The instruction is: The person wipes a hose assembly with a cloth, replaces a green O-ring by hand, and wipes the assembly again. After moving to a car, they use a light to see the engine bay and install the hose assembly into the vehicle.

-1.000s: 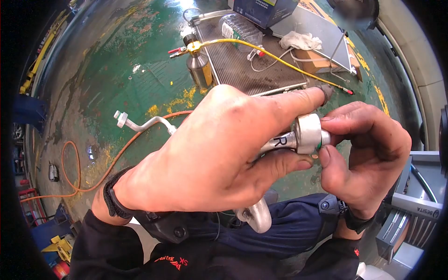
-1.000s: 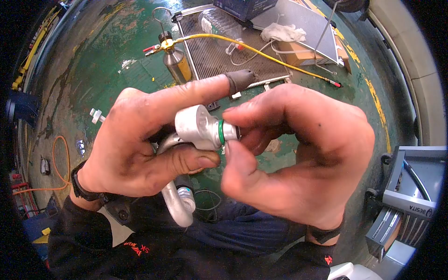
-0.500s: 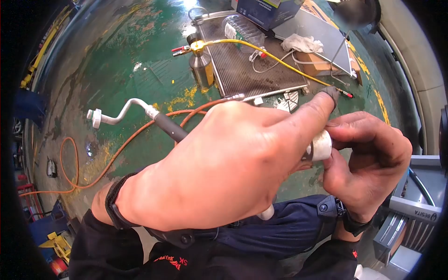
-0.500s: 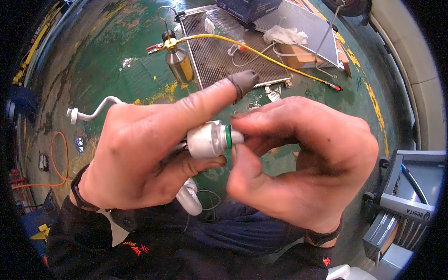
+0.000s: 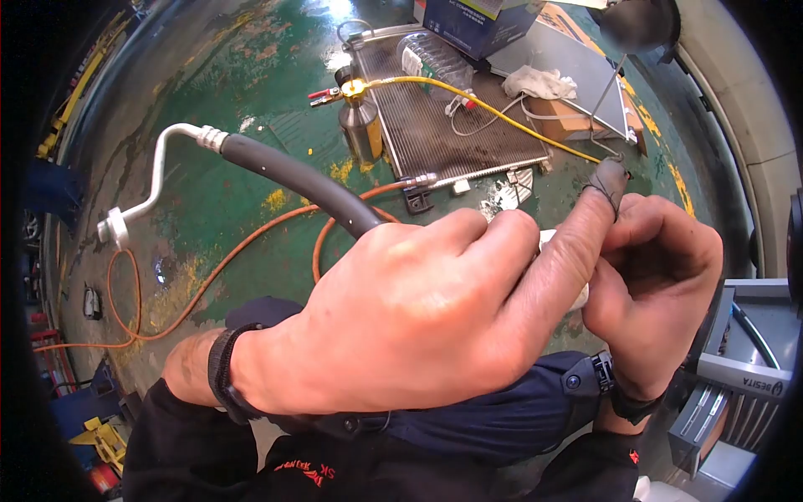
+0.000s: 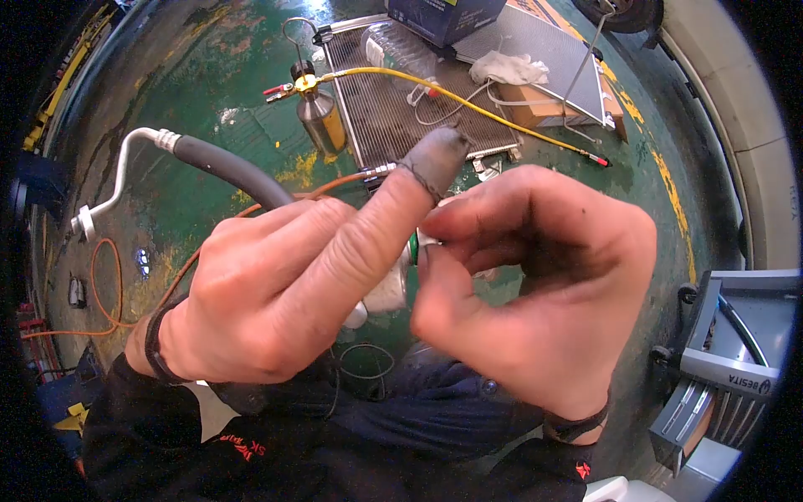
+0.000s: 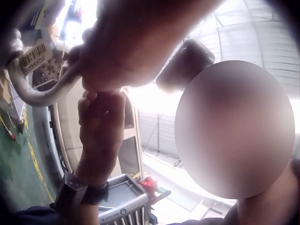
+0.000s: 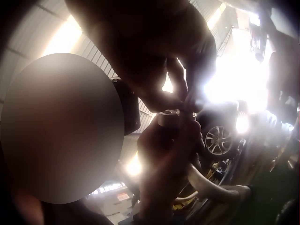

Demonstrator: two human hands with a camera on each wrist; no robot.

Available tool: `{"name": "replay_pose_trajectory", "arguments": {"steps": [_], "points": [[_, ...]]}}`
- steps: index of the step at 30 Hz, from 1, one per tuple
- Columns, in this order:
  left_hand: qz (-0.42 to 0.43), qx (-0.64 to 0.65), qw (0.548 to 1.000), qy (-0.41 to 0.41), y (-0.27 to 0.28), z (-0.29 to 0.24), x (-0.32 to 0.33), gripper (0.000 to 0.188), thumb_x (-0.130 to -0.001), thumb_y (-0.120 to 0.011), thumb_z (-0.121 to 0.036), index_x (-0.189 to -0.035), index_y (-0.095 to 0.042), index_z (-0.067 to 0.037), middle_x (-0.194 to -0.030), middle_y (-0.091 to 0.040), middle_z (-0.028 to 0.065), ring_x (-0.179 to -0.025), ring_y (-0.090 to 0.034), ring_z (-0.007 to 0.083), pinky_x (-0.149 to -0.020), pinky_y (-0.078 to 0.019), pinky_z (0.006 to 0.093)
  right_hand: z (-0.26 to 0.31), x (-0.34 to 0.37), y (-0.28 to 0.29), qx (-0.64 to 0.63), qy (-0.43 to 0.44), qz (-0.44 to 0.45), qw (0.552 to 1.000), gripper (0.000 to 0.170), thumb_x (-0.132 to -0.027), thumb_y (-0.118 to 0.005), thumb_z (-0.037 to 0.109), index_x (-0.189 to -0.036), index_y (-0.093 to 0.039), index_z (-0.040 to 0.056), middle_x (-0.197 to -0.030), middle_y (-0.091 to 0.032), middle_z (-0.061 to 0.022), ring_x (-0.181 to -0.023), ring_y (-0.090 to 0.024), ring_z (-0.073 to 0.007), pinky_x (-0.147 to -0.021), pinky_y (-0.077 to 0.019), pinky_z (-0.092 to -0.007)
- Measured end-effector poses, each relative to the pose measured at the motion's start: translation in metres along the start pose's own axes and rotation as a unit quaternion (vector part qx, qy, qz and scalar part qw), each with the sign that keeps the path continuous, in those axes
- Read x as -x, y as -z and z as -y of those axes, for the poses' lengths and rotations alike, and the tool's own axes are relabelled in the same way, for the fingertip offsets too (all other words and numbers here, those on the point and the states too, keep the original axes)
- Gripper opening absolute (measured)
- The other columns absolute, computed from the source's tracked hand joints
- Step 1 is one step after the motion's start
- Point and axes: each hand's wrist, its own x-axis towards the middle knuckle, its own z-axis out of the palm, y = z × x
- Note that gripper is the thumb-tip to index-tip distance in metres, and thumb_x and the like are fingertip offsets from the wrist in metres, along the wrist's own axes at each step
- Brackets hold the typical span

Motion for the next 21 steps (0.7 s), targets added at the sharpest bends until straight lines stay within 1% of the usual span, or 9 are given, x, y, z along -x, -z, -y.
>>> {"name": "replay_pose_trajectory", "arguments": {"steps": [2, 5, 7, 8, 9, 11, 13, 17, 21], "points": [[-0.006, -0.011, 1.0, -0.014, 0.0, 0.0, 0.0, 0.065, -0.054, -0.058, 0.004, -0.119, -0.053, 0.007, -0.06, -0.051, 0.0071, -0.049, -0.053, 0.0144, -0.046, -0.0456, 0.0262, 0.002, -0.001, 0.001, 0.006, -0.017, 0.01, 1.0, 0.011, -0.063, -0.058, -0.006, -0.072, -0.054, -0.003, -0.072, -0.056, -0.0045, -0.068, -0.052, -0.0083, -0.062, -0.041, -0.0196], [0.013, 0.002, 1.0, 0.004, 0.002, -0.001, -0.003, 0.059, -0.06, -0.06, 0.003, -0.119, -0.052, 0.008, -0.063, -0.054, 0.0086, -0.051, -0.055, 0.0152, -0.047, -0.0466, 0.0273, 0.002, -0.002, 0.002, -0.003, -0.034, 0.02, 0.999, 0.009, -0.066, -0.06, -0.005, -0.074, -0.055, -0.0028, -0.073, -0.057, -0.0043, -0.069, -0.052, -0.0082, -0.063, -0.0416, -0.0196], [0.02, 0.088, 0.994, 0.066, 0.007, -0.003, -0.005, 0.052, -0.068, -0.063, 0.001, -0.118, -0.052, 0.008, -0.074, -0.061, 0.0155, -0.06, -0.062, 0.02, -0.053, -0.0497, 0.028, 0.001, -0.002, 0.001, -0.068, -0.051, 0.008, 0.996, 0.011, -0.069, -0.065, -0.002, -0.078, -0.058, -0.004, -0.077, -0.06, -0.007, -0.07, -0.055, -0.0102, -0.065, -0.0429, -0.0205], [0.024, 0.119, 0.989, 0.083, 0.007, -0.001, -0.004, 0.052, -0.071, -0.067, -0.002, -0.12, -0.051, 0.008, -0.089, -0.064, 0.0217, -0.072, -0.067, 0.0259, -0.061, -0.0518, 0.0287, 0.001, -0.002, 0.002, -0.069, -0.051, 0.007, 0.996, 0.011, -0.069, -0.065, -0.002, -0.078, -0.058, -0.004, -0.077, -0.06, -0.007, -0.07, -0.055, -0.0102, -0.065, -0.0429, -0.0205], [0.024, 0.119, 0.989, 0.082, 0.008, 0.0, -0.004, 0.052, -0.071, -0.067, -0.002, -0.12, -0.051, 0.008, -0.089, -0.064, 0.0217, -0.072, -0.067, 0.0259, -0.061, -0.0518, 0.0287, 0.001, -0.002, 0.004, -0.074, -0.044, 0.018, 0.996, 0.014, -0.07, -0.067, 0.001, -0.081, -0.06, -0.0046, -0.079, -0.062, -0.0086, -0.071, -0.057, -0.0113, -0.066, -0.0437, -0.0209], [0.035, 0.207, 0.971, 0.111, 0.01, 0.001, -0.004, 0.055, -0.07, -0.07, -0.004, -0.121, -0.05, 0.007, -0.095, -0.063, 0.0228, -0.08, -0.067, 0.028, -0.067, -0.0521, 0.0292, 0.0, -0.002, 0.007, -0.081, -0.036, 0.029, 0.996, 0.017, -0.071, -0.069, 0.003, -0.085, -0.062, -0.0053, -0.081, -0.063, -0.0101, -0.073, -0.058, -0.0123, -0.066, -0.0446, -0.0214], [0.017, 0.203, 0.974, 0.102, 0.007, 0.003, -0.004, 0.059, -0.07, -0.073, -0.007, -0.122, -0.049, 0.006, -0.094, -0.064, 0.0207, -0.081, -0.067, 0.0264, -0.069, -0.0517, 0.0293, -0.003, -0.003, 0.008, -0.089, -0.014, 0.041, 0.995, 0.023, -0.072, -0.07, 0.007, -0.09, -0.063, -0.0061, -0.084, -0.064, -0.0117, -0.075, -0.06, -0.0134, -0.068, -0.046, -0.0219], [0.01, 0.24, 0.965, 0.108, 0.008, 0.005, -0.005, 0.06, -0.07, -0.074, -0.007, -0.122, -0.048, 0.005, -0.092, -0.065, 0.019, -0.083, -0.067, 0.0237, -0.071, -0.0511, 0.0279, -0.005, -0.002, 0.006, -0.11, -0.002, 0.023, 0.994, 0.024, -0.073, -0.069, 0.008, -0.091, -0.063, -0.0068, -0.085, -0.064, -0.0117, -0.076, -0.06, -0.0136, -0.07, -0.0474, -0.0231], [0.01, 0.288, 0.95, 0.12, 0.007, 0.008, -0.004, 0.061, -0.072, -0.074, -0.009, -0.123, -0.046, 0.005, -0.092, -0.066, 0.0174, -0.084, -0.067, 0.0205, -0.071, -0.0508, 0.0269, -0.005, -0.005, 0.006, -0.127, -0.01, 0.038, 0.991, 0.027, -0.073, -0.071, 0.01, -0.092, -0.062, -0.0072, -0.085, -0.064, -0.0119, -0.075, -0.061, -0.0139, -0.068, -0.0488, -0.0226]]}}
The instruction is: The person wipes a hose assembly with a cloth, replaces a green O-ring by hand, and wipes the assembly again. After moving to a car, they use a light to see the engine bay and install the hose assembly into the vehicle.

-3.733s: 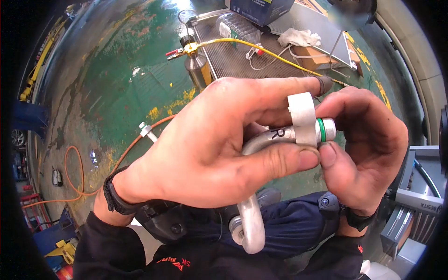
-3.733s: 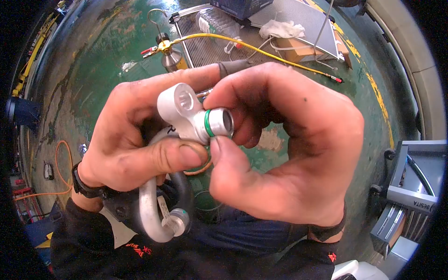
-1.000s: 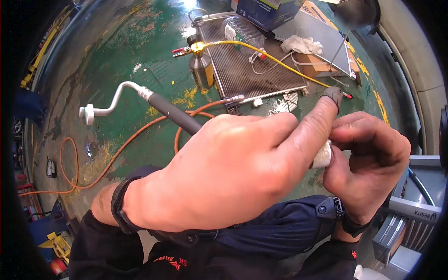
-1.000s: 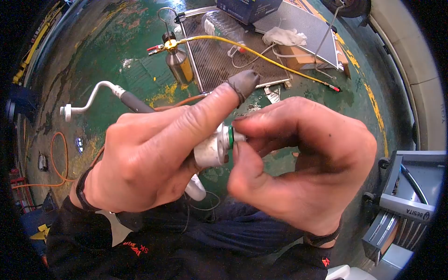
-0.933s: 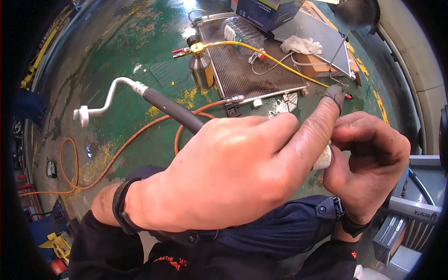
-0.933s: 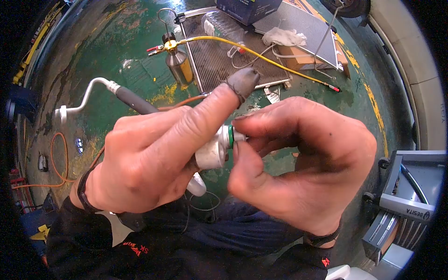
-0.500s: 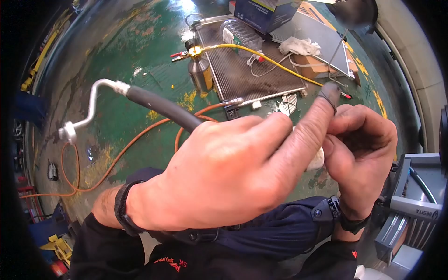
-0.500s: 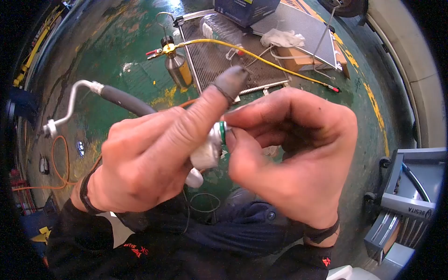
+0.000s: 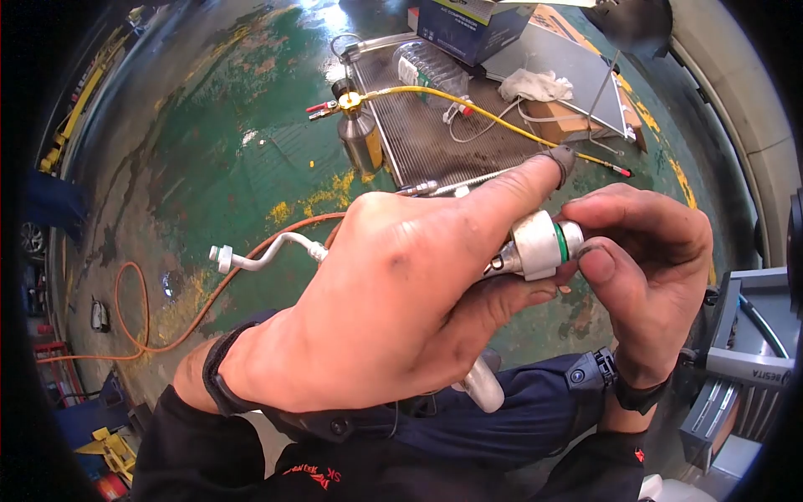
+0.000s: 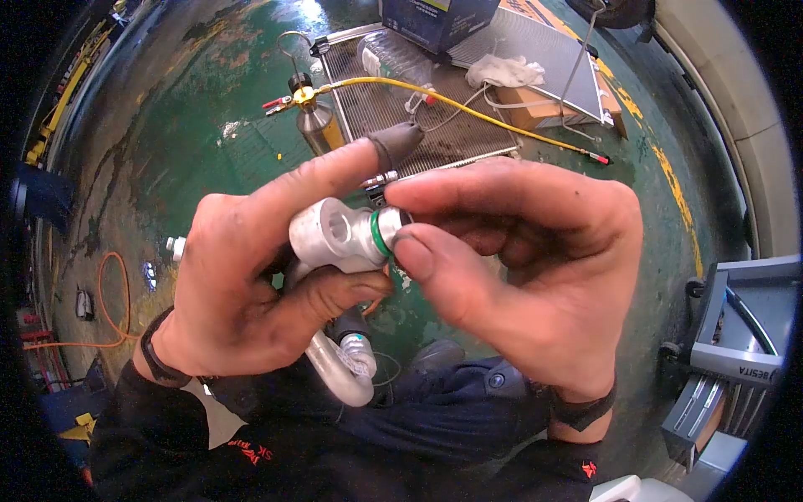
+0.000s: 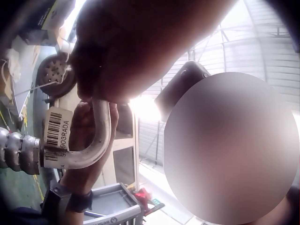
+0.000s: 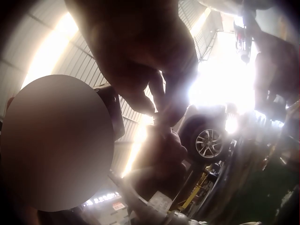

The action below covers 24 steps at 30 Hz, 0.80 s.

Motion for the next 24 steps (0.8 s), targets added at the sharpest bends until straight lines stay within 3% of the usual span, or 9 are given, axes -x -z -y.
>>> {"name": "replay_pose_trajectory", "arguments": {"steps": [11, 13, 20, 22, 24], "points": [[0.006, 0.006, 1.0, 0.012, 0.006, 0.001, -0.002, 0.059, -0.074, -0.073, -0.013, -0.123, -0.046, 0.005, -0.091, -0.066, 0.0167, -0.084, -0.066, 0.0204, -0.07, -0.0506, 0.0268, -0.012, -0.006, 0.004, -0.037, 0.052, 0.022, 0.998, 0.032, -0.073, -0.075, 0.01, -0.096, -0.061, -0.0065, -0.087, -0.063, -0.0124, -0.074, -0.063, -0.0141, -0.065, -0.0517, -0.0226], [0.005, 0.003, 1.0, 0.01, 0.007, 0.001, -0.002, 0.059, -0.074, -0.073, -0.012, -0.124, -0.046, 0.005, -0.09, -0.066, 0.0165, -0.084, -0.066, 0.0205, -0.07, -0.0506, 0.0268, -0.015, -0.008, 0.007, 0.016, 0.091, 0.032, 0.995, 0.035, -0.071, -0.077, 0.014, -0.095, -0.061, -0.0053, -0.089, -0.063, -0.012, -0.076, -0.062, -0.0142, -0.064, -0.0517, -0.0227], [-0.006, 0.018, 1.0, 0.0, 0.007, 0.005, -0.002, 0.058, -0.073, -0.073, -0.011, -0.123, -0.047, 0.004, -0.09, -0.066, 0.0156, -0.082, -0.067, 0.0198, -0.07, -0.0507, 0.0267, -0.022, -0.013, 0.01, 0.028, 0.12, 0.053, 0.991, 0.034, -0.071, -0.077, 0.015, -0.093, -0.061, -0.0043, -0.09, -0.061, -0.0117, -0.078, -0.061, -0.0158, -0.066, -0.0508, -0.0239], [-0.008, 0.019, 1.0, -0.003, 0.006, 0.005, -0.003, 0.058, -0.073, -0.073, -0.011, -0.122, -0.047, 0.004, -0.09, -0.066, 0.0159, -0.083, -0.067, 0.0201, -0.07, -0.0507, 0.0266, -0.025, -0.015, 0.012, 0.062, 0.155, 0.069, 0.984, 0.031, -0.078, -0.071, 0.015, -0.098, -0.057, -0.004, -0.089, -0.061, -0.0126, -0.076, -0.06, -0.0159, -0.064, -0.0499, -0.0243], [-0.002, 0.0, 1.0, 0.001, 0.007, 0.004, -0.003, 0.059, -0.074, -0.073, -0.011, -0.123, -0.046, 0.005, -0.093, -0.066, 0.0166, -0.085, -0.066, 0.0208, -0.07, -0.0507, 0.0269, -0.023, -0.013, 0.01, 0.023, 0.134, 0.062, 0.989, 0.028, -0.082, -0.066, 0.016, -0.099, -0.054, -0.0031, -0.089, -0.06, -0.0142, -0.073, -0.059, -0.0161, -0.062, -0.0496, -0.0247]]}}
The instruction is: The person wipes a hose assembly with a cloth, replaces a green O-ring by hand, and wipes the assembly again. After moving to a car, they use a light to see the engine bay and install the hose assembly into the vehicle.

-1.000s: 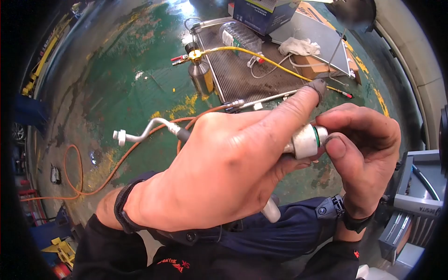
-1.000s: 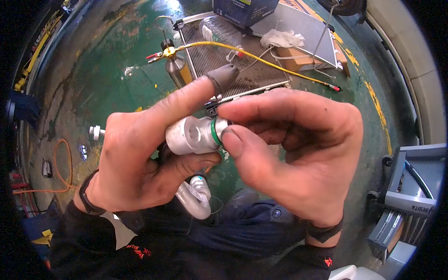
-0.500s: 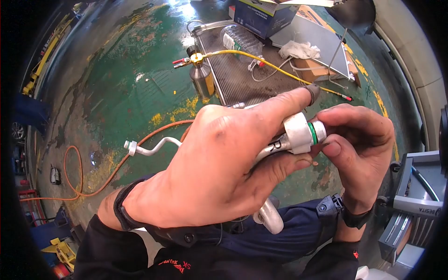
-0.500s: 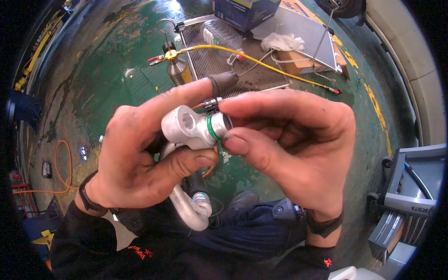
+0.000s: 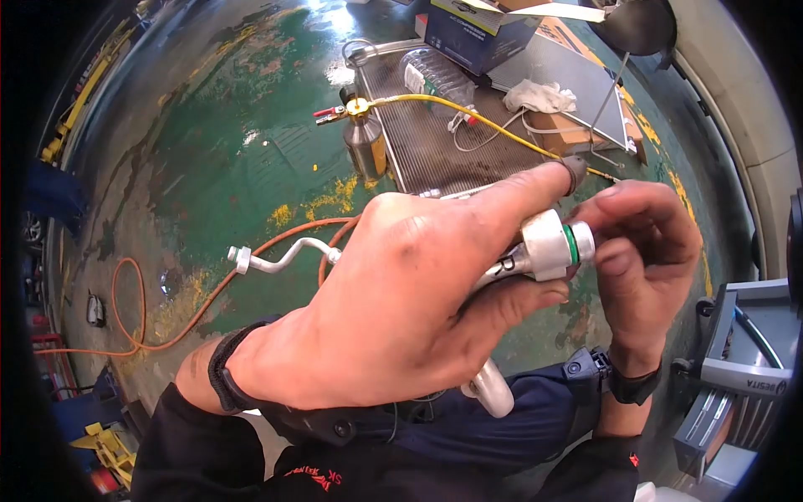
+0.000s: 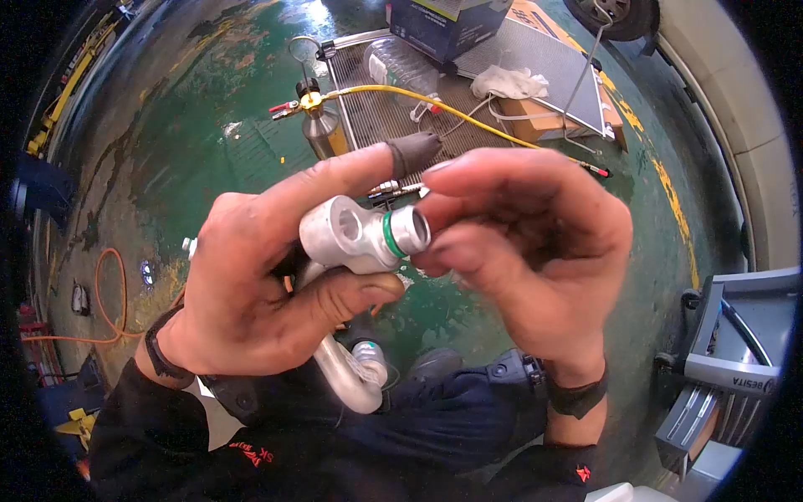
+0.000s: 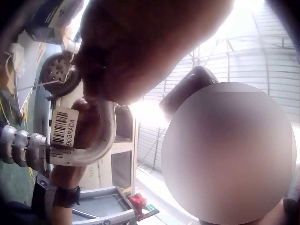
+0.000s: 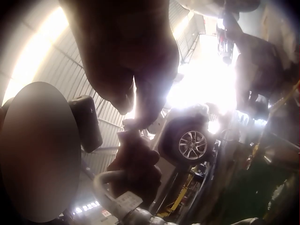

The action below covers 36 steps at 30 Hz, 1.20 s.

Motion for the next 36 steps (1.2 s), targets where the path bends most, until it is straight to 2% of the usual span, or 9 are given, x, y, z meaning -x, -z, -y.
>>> {"name": "replay_pose_trajectory", "arguments": {"steps": [7, 12, 18, 22, 27, 30, 32, 34, 36], "points": [[-0.017, 0.033, 0.999, 0.029, 0.001, 0.005, 0.002, 0.056, -0.079, -0.069, -0.014, -0.125, -0.044, 0.006, -0.099, -0.064, 0.0141, -0.082, -0.064, 0.0156, -0.072, -0.0493, 0.0253, 0.001, -0.006, 0.0, -0.024, 0.006, -0.021, 0.999, 0.015, -0.091, -0.046, 0.016, -0.089, -0.046, 0.0009, -0.083, -0.055, -0.0175, -0.063, -0.055, -0.0176, -0.056, -0.0485, -0.0261], [-0.033, 0.213, 0.969, 0.119, -0.001, 0.003, 0.0, 0.054, -0.083, -0.064, -0.014, -0.127, -0.04, 0.007, -0.095, -0.061, 0.0074, -0.076, -0.059, 0.0121, -0.068, -0.0475, 0.023, 0.001, -0.007, -0.002, -0.056, -0.007, -0.024, 0.998, 0.017, -0.092, -0.043, 0.016, -0.085, -0.045, 0.0013, -0.078, -0.052, -0.0149, -0.062, -0.054, -0.0175, -0.057, -0.0481, -0.0263], [-0.036, 0.254, 0.958, 0.126, -0.004, 0.008, -0.001, 0.048, -0.086, -0.06, -0.013, -0.124, -0.04, 0.006, -0.096, -0.06, 0.0079, -0.073, -0.059, 0.0104, -0.06, -0.0486, 0.0215, -0.003, -0.007, -0.003, 0.027, -0.019, -0.021, 0.999, 0.022, -0.089, -0.051, 0.02, -0.091, -0.05, -0.002, -0.089, -0.055, -0.0148, -0.066, -0.054, -0.0145, -0.06, -0.0456, -0.0245], [-0.03, 0.256, 0.955, 0.145, -0.005, 0.011, -0.006, 0.046, -0.085, -0.06, -0.01, -0.124, -0.041, 0.005, -0.096, -0.06, 0.0083, -0.072, -0.059, 0.0099, -0.055, -0.0484, 0.0196, -0.004, -0.007, -0.001, 0.051, -0.035, -0.008, 0.998, 0.04, -0.084, -0.059, 0.019, -0.114, -0.049, -0.0056, -0.106, -0.056, -0.0127, -0.078, -0.056, -0.0139, -0.065, -0.0454, -0.025], [-0.075, 0.182, 0.975, 0.104, -0.003, 0.017, -0.006, 0.043, -0.084, -0.061, -0.005, -0.122, -0.043, 0.005, -0.093, -0.061, 0.008, -0.071, -0.059, 0.0092, -0.054, -0.0486, 0.0195, -0.01, -0.007, -0.005, -0.027, -0.093, 0.074, 0.993, 0.063, -0.079, -0.068, 0.031, -0.124, -0.042, -0.005, -0.107, -0.056, -0.0141, -0.092, -0.057, -0.0185, -0.077, -0.0457, -0.0291], [-0.116, 0.152, 0.98, 0.059, -0.002, 0.025, -0.009, 0.044, -0.084, -0.061, -0.005, -0.123, -0.043, 0.005, -0.09, -0.062, 0.0086, -0.07, -0.058, 0.0094, -0.06, -0.0491, 0.0204, -0.011, -0.007, -0.001, 0.01, -0.11, 0.217, 0.97, 0.071, -0.077, -0.069, 0.038, -0.126, -0.04, -0.0044, -0.103, -0.058, -0.015, -0.094, -0.058, -0.0199, -0.078, -0.0458, -0.0299], [-0.142, 0.148, 0.977, 0.062, -0.001, 0.028, -0.011, 0.047, -0.085, -0.061, -0.004, -0.126, -0.041, 0.005, -0.092, -0.063, 0.0091, -0.072, -0.058, 0.0103, -0.066, -0.0489, 0.0213, -0.006, -0.005, -0.005, 0.025, -0.144, 0.22, 0.964, 0.071, -0.076, -0.069, 0.04, -0.124, -0.042, -0.0047, -0.096, -0.059, -0.0146, -0.087, -0.059, -0.02, -0.075, -0.0462, -0.0296], [-0.154, 0.184, 0.967, 0.084, -0.003, 0.031, -0.016, 0.05, -0.086, -0.06, -0.006, -0.128, -0.038, 0.007, -0.1, -0.061, 0.013, -0.083, -0.057, 0.0124, -0.072, -0.0481, 0.0222, 0.0, -0.005, -0.009, 0.073, -0.176, 0.145, 0.971, 0.063, -0.078, -0.068, 0.04, -0.118, -0.049, -0.0049, -0.094, -0.06, -0.0134, -0.079, -0.059, -0.0199, -0.071, -0.0462, -0.0291], [-0.223, 0.108, 0.968, -0.048, -0.007, 0.045, -0.018, 0.052, -0.086, -0.06, -0.01, -0.128, -0.036, 0.008, -0.11, -0.057, 0.0165, -0.094, -0.055, 0.0155, -0.076, -0.0473, 0.0251, -0.014, 0.0, -0.018, 0.022, -0.068, -0.057, 0.996, 0.028, -0.087, -0.058, 0.022, -0.101, -0.059, -0.003, -0.082, -0.061, -0.0069, -0.072, -0.053, -0.0104, -0.064, -0.0415, -0.0241]]}}
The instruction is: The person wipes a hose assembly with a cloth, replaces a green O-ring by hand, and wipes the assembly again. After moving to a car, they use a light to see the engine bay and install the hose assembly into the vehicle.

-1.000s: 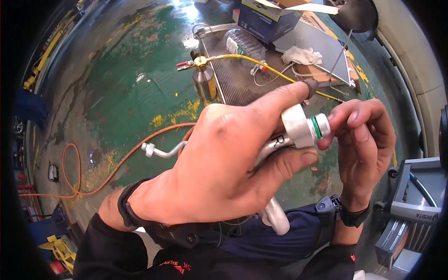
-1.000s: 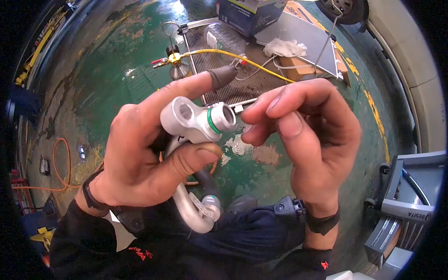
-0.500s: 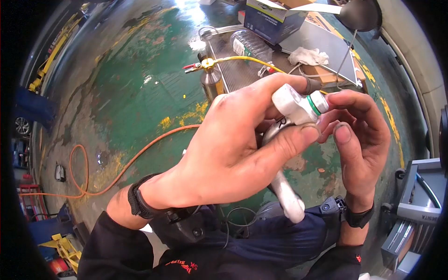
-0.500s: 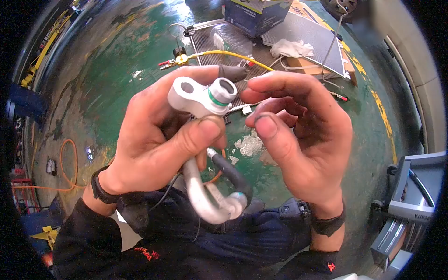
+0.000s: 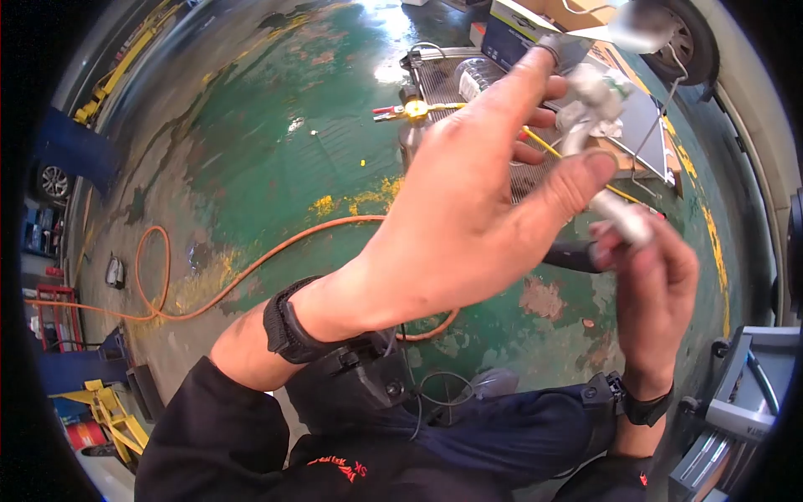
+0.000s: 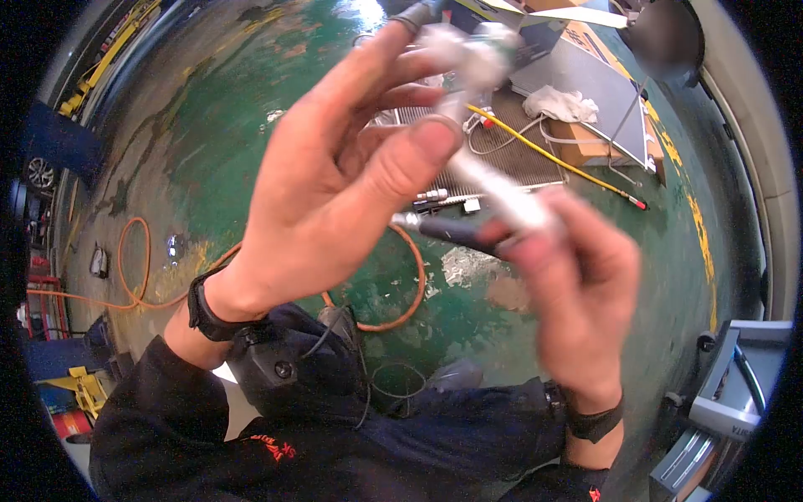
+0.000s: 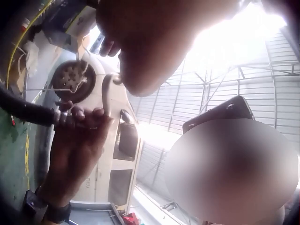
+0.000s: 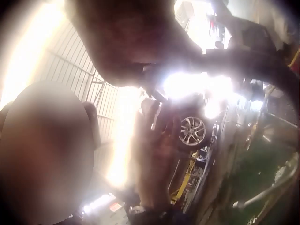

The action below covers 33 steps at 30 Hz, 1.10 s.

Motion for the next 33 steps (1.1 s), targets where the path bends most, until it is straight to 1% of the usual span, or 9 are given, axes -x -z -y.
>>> {"name": "replay_pose_trajectory", "arguments": {"steps": [1, 2, 4, 7, 13, 16, 18, 22, 33], "points": [[0.032, -0.044, 0.998, 0.014, 0.005, -0.002, -0.002, 0.056, -0.085, -0.063, -0.018, -0.129, -0.037, 0.006, -0.116, -0.054, 0.0164, -0.099, -0.053, 0.0177, -0.077, -0.0478, 0.0293, -0.004, -0.002, 0.011, 0.014, -0.021, -0.074, 0.997, 0.025, -0.09, -0.054, 0.021, -0.099, -0.06, -0.0011, -0.083, -0.062, -0.0069, -0.071, -0.053, -0.0101, -0.065, -0.0424, -0.0245], [0.024, -0.076, 0.996, -0.028, 0.003, -0.001, -0.002, 0.047, -0.079, -0.065, -0.02, -0.111, -0.048, 0.01, -0.097, -0.057, 0.0234, -0.09, -0.057, 0.0358, -0.077, -0.0461, 0.0399, -0.01, -0.007, 0.024, -0.029, -0.037, -0.117, 0.992, 0.025, -0.092, -0.052, 0.024, -0.095, -0.06, 0.0005, -0.082, -0.061, -0.0057, -0.07, -0.053, -0.0101, -0.067, -0.0428, -0.0252], [0.099, -0.121, 0.985, -0.069, 0.001, -0.011, 0.002, 0.039, -0.075, -0.066, -0.018, -0.102, -0.053, 0.006, -0.092, -0.056, 0.021, -0.088, -0.055, 0.0347, -0.077, -0.0452, 0.0407, -0.017, -0.017, 0.049, -0.142, -0.084, -0.196, 0.967, 0.026, -0.093, -0.049, 0.027, -0.09, -0.057, 0.0027, -0.076, -0.054, 0.0, -0.068, -0.047, -0.0088, -0.068, -0.0406, -0.026], [0.083, -0.072, 0.985, -0.133, -0.015, -0.02, 0.013, 0.033, -0.07, -0.067, -0.016, -0.097, -0.056, 0.001, -0.089, -0.053, 0.0139, -0.086, -0.053, 0.0327, -0.077, -0.0449, 0.039, -0.026, -0.023, 0.084, -0.23, -0.089, -0.201, 0.948, 0.023, -0.095, -0.046, 0.028, -0.088, -0.048, 0.0068, -0.067, -0.037, 0.0028, -0.064, -0.038, -0.0086, -0.066, -0.0368, -0.0247], [-0.16, -0.288, 0.913, -0.24, 0.028, -0.026, -0.014, 0.053, -0.062, -0.068, -0.01, -0.112, -0.053, 0.0, -0.108, -0.05, 0.0132, -0.092, -0.05, 0.0319, -0.081, -0.0396, 0.0374, -0.019, -0.021, 0.111, -0.374, 0.002, -0.232, 0.898, 0.023, -0.096, -0.044, 0.028, -0.089, -0.047, 0.0066, -0.065, -0.035, 0.003, -0.06, -0.036, -0.0076, -0.062, -0.0359, -0.0246], [-0.203, -0.287, 0.926, -0.138, 0.037, -0.033, -0.012, 0.058, -0.078, -0.066, -0.016, -0.127, -0.041, 0.005, -0.12, -0.049, 0.0147, -0.102, -0.05, 0.0228, -0.085, -0.0418, 0.0309, -0.014, -0.018, 0.119, -0.426, -0.023, -0.218, 0.878, 0.024, -0.095, -0.044, 0.028, -0.09, -0.049, 0.0055, -0.063, -0.035, 0.0024, -0.06, -0.037, -0.0093, -0.063, -0.0372, -0.0263], [-0.13, -0.112, 0.985, -0.034, 0.039, -0.028, -0.01, 0.056, -0.086, -0.057, -0.016, -0.132, -0.032, 0.004, -0.122, -0.048, 0.0161, -0.107, -0.048, 0.0208, -0.093, -0.0372, 0.0315, -0.016, -0.018, 0.116, -0.434, -0.037, -0.218, 0.873, 0.024, -0.095, -0.044, 0.028, -0.09, -0.049, 0.0054, -0.063, -0.035, 0.0025, -0.06, -0.037, -0.0091, -0.062, -0.0373, -0.0261], [-0.061, 0.001, 0.997, 0.037, 0.037, -0.038, -0.007, 0.04, -0.092, -0.051, -0.013, -0.125, -0.042, 0.007, -0.107, -0.059, 0.0129, -0.096, -0.056, 0.0151, -0.083, -0.0453, 0.0257, -0.016, -0.019, 0.107, -0.434, -0.095, -0.227, 0.867, 0.023, -0.095, -0.044, 0.028, -0.092, -0.049, 0.0055, -0.063, -0.034, 0.0029, -0.059, -0.037, -0.0082, -0.059, -0.037, -0.0249], [-0.085, 0.165, 0.978, 0.098, 0.034, -0.056, -0.008, 0.049, -0.082, -0.056, -0.007, -0.124, -0.036, 0.004, -0.108, -0.057, 0.0197, -0.095, -0.059, 0.0187, -0.078, -0.0508, 0.0298, -0.001, -0.012, 0.115, -0.398, -0.009, -0.207, 0.894, 0.023, -0.095, -0.045, 0.028, -0.091, -0.048, 0.0051, -0.064, -0.034, 0.0033, -0.059, -0.036, -0.0068, -0.057, -0.0353, -0.0224]]}}
